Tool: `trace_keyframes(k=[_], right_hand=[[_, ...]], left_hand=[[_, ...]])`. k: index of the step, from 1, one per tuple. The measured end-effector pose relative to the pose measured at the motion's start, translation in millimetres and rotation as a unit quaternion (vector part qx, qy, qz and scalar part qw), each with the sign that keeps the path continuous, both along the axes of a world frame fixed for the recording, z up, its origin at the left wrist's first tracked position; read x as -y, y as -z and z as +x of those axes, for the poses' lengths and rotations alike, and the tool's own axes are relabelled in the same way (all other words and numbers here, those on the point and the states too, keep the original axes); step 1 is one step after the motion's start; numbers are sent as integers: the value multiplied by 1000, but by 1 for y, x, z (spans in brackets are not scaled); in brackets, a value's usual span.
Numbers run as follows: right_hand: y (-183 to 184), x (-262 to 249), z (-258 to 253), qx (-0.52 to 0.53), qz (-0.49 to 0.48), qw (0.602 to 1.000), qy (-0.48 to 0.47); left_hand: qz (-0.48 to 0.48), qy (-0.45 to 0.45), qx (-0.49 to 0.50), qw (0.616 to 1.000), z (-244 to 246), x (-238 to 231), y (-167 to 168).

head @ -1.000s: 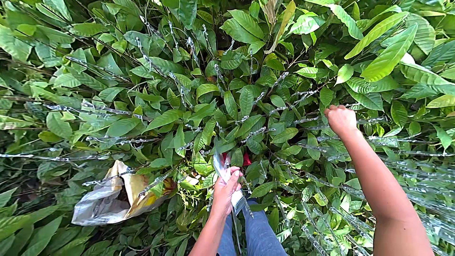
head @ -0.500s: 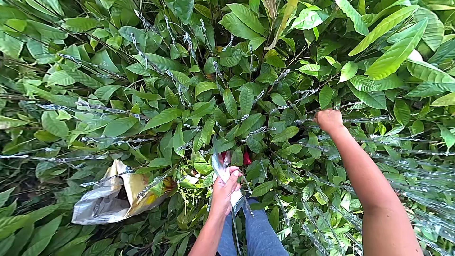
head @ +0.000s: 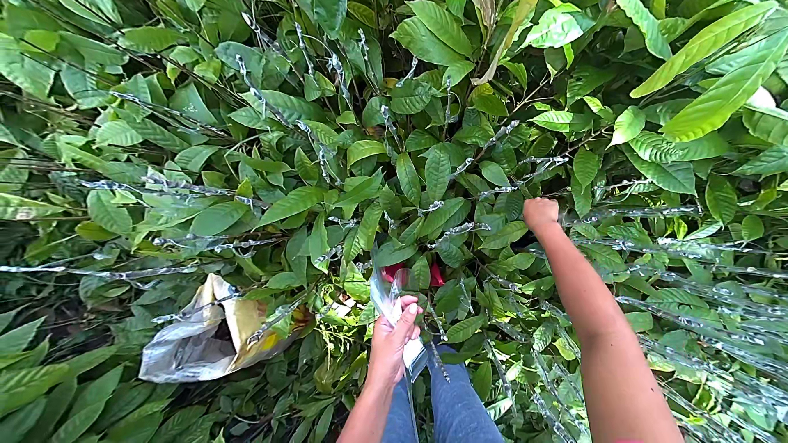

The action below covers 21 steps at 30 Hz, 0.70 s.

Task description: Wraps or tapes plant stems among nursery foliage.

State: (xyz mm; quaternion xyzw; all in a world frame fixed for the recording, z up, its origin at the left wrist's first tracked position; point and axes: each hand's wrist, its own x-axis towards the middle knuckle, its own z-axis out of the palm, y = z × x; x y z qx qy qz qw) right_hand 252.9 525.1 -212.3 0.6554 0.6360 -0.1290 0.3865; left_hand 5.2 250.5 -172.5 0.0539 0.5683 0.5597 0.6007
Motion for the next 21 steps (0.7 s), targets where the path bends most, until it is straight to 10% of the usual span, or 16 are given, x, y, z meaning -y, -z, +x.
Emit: trace_keyframes(k=[6,21], right_hand=[[50,4,-4,16,24,999,-35],[43,-17,19,1,-65,987,150]], left_hand=[[0,-9,0,1000,-4,2,3],[-9,7,-11,1000,-16,5,12]])
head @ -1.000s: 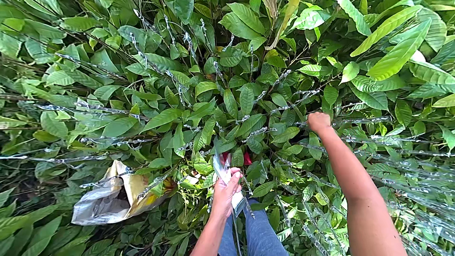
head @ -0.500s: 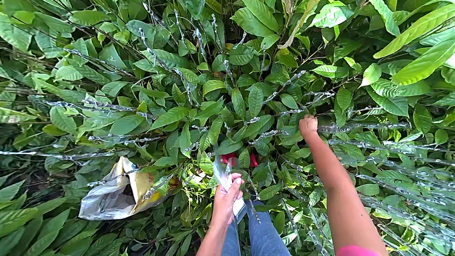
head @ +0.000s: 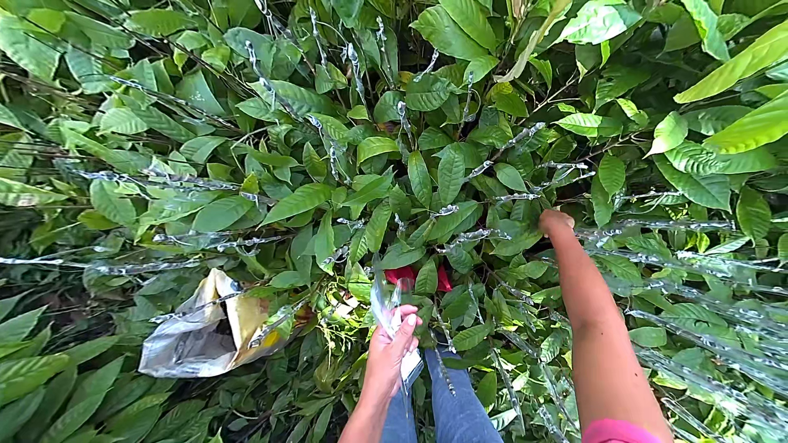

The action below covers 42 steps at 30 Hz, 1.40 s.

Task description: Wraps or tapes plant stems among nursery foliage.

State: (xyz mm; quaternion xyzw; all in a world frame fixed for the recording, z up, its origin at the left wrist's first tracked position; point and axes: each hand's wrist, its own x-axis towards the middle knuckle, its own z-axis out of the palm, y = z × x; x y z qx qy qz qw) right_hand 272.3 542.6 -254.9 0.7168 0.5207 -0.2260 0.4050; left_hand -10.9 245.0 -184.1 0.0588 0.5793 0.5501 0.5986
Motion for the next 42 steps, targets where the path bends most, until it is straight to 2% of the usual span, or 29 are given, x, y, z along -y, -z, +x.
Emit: trace_keyframes(k=[7,10,15,19,28,30,33,36,39,42], right_hand=[[29,-4,-4,-55,23,996,68],[22,-8,-5,-68,34,995,63],[-3,-25,1,-8,11,1000,19],[5,-34,21,-78,-5,994,70],[17,-15,-11,-11,17,1000,-10],[33,-3,-23,-7,39,999,-25],[70,7,-23,-24,96,988,-117],[86,9,-18,-43,119,974,-186],[73,17,-19,-46,107,971,-209],[39,45,-16,-105,148,960,-212]], left_hand=[[4,12,4,1000,4,0,3],[-3,7,3,1000,1,2,6],[-8,-5,-3,1000,0,2,8],[-10,-4,4,1000,3,-1,7],[-10,-6,2,1000,4,-4,10],[-10,-3,2,1000,5,-4,10],[-6,2,5,1000,8,-5,11],[33,35,19,999,8,-7,13],[51,61,55,995,12,-12,11],[59,70,79,993,18,-21,4]])
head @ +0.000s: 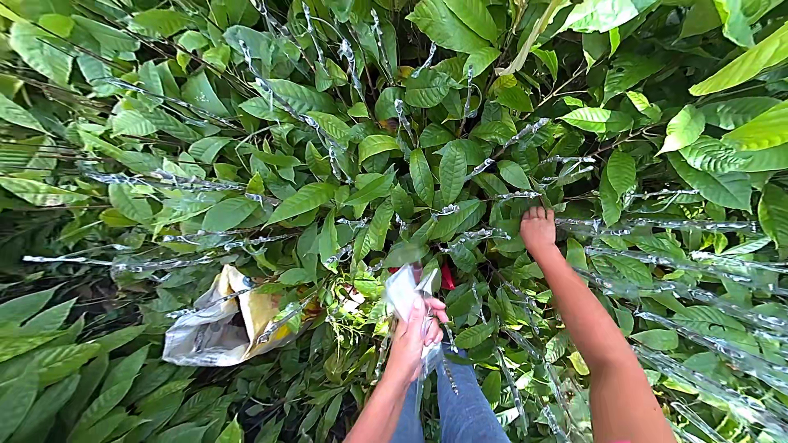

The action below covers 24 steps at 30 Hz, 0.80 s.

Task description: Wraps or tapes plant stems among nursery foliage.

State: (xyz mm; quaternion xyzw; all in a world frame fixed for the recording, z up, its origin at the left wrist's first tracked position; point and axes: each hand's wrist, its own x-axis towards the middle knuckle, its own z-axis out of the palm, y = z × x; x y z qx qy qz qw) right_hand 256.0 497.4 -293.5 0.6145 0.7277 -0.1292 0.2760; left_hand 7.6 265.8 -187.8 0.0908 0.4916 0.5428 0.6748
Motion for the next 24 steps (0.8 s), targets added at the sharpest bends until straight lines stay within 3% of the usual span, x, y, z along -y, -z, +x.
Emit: trace_keyframes(k=[3,5,7,9,11,15,20,24], right_hand=[[-54,48,1,-143,12,989,27],[-89,85,-7,-282,-6,955,88],[-114,120,-26,-454,-37,873,173],[-122,147,-50,-612,-77,752,231],[-123,160,-71,-701,-97,665,240],[-119,159,-87,-801,-97,537,248],[-126,159,-89,-815,-27,506,282],[-140,168,-86,-761,5,586,278]], left_hand=[[-10,8,-6,1000,8,-11,-13],[-24,-3,-6,1000,14,-18,-21],[-40,-22,4,999,22,-23,-28],[-56,-27,12,998,29,-26,-37],[-63,-14,17,998,33,-28,-44],[-54,22,23,998,40,-21,-49],[-58,40,22,997,48,-8,-45],[-50,33,14,998,54,-1,-39]])
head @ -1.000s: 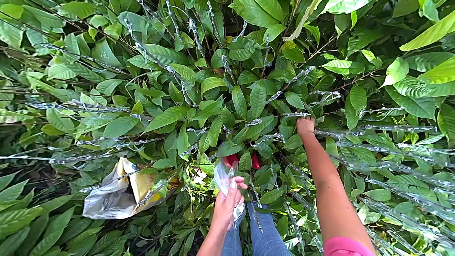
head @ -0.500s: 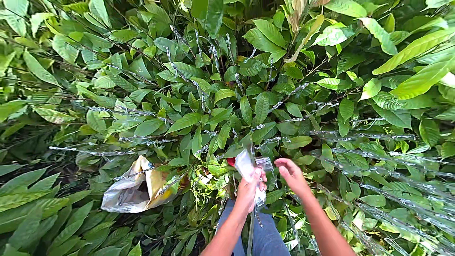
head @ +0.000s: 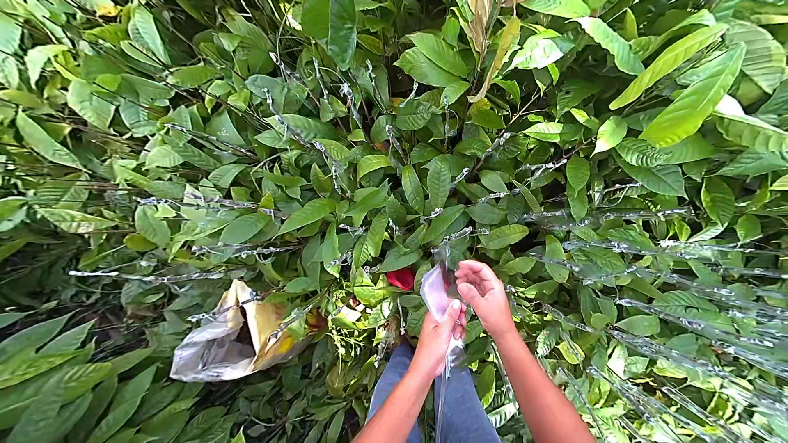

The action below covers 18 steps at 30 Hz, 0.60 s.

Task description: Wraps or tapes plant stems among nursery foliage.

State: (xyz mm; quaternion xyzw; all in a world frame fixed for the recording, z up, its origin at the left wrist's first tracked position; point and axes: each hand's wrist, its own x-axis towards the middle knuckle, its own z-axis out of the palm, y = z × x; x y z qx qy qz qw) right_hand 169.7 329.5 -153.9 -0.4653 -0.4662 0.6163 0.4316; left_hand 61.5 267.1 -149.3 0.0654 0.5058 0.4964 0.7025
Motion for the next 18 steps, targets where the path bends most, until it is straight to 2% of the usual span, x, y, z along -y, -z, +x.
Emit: trace_keyframes(k=[2,5,7,10,13,18], right_hand=[[-1,4,-2,15,4,999,37],[-7,4,0,-87,-76,989,91],[-15,1,7,-123,-114,981,95],[-23,-3,30,-57,-56,997,-9],[-30,-5,51,54,4,988,-148],[-27,-6,58,137,39,945,-294]], left_hand=[[2,0,-3,1000,2,1,0],[2,2,-17,1000,3,3,0],[5,8,-45,999,0,5,3],[6,-2,-71,997,-12,7,13],[17,-18,-73,997,-21,3,11],[82,28,68,994,-24,-11,-3]])
